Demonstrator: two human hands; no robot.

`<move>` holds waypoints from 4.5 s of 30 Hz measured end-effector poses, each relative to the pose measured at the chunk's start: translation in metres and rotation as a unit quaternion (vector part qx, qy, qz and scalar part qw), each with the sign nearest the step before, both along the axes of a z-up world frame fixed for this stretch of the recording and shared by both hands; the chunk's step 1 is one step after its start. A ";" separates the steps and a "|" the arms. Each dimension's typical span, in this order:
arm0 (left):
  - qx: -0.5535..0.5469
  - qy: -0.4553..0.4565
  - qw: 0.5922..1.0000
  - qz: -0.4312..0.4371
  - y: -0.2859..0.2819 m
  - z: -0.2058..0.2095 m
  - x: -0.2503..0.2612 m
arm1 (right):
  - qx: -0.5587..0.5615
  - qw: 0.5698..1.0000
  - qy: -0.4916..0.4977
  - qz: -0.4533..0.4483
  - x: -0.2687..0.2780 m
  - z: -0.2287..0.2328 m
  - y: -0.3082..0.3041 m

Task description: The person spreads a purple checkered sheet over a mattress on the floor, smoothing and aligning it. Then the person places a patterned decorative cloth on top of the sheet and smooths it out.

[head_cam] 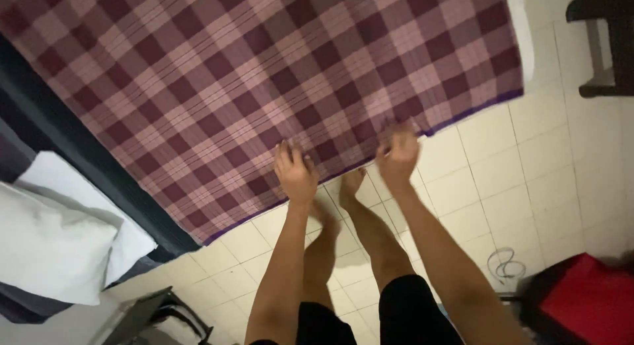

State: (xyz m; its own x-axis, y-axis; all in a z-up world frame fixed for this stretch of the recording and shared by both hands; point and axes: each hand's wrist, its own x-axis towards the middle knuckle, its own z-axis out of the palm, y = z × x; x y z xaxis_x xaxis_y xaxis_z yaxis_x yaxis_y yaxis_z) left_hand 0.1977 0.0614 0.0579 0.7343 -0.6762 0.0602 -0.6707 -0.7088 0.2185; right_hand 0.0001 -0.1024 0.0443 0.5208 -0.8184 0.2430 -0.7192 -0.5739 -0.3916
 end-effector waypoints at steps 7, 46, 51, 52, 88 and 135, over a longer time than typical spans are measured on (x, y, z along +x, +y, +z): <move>-0.092 0.053 0.978 -0.179 -0.132 0.023 -0.056 | 0.160 0.944 0.270 -0.105 -0.018 0.031 -0.080; 0.173 0.505 0.845 0.026 -0.263 0.250 -0.502 | 0.298 0.936 0.015 -0.184 -0.526 0.205 -0.341; 0.145 0.519 0.842 0.026 -0.250 0.194 -0.567 | 0.134 0.948 -0.011 -0.288 -0.612 0.237 -0.443; 0.187 0.515 0.836 0.040 -0.265 0.190 -0.580 | 0.142 0.935 -0.017 -0.326 -0.625 0.241 -0.469; -0.123 0.515 0.844 0.090 -0.546 0.464 -0.670 | 0.120 0.949 -0.291 -0.018 -0.632 0.440 -0.591; -0.452 0.197 0.865 0.095 -0.383 0.582 -0.635 | 0.255 0.881 0.141 0.373 -0.524 0.662 -0.398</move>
State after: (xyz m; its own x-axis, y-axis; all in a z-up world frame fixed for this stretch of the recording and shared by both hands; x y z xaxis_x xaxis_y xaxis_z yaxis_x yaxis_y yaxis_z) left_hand -0.4375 -0.3213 0.6401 0.9112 -0.3481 0.2204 -0.3076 -0.2188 0.9260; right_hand -0.5235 -0.5007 0.7064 0.9408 -0.1879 -0.2822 -0.3261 -0.7291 -0.6018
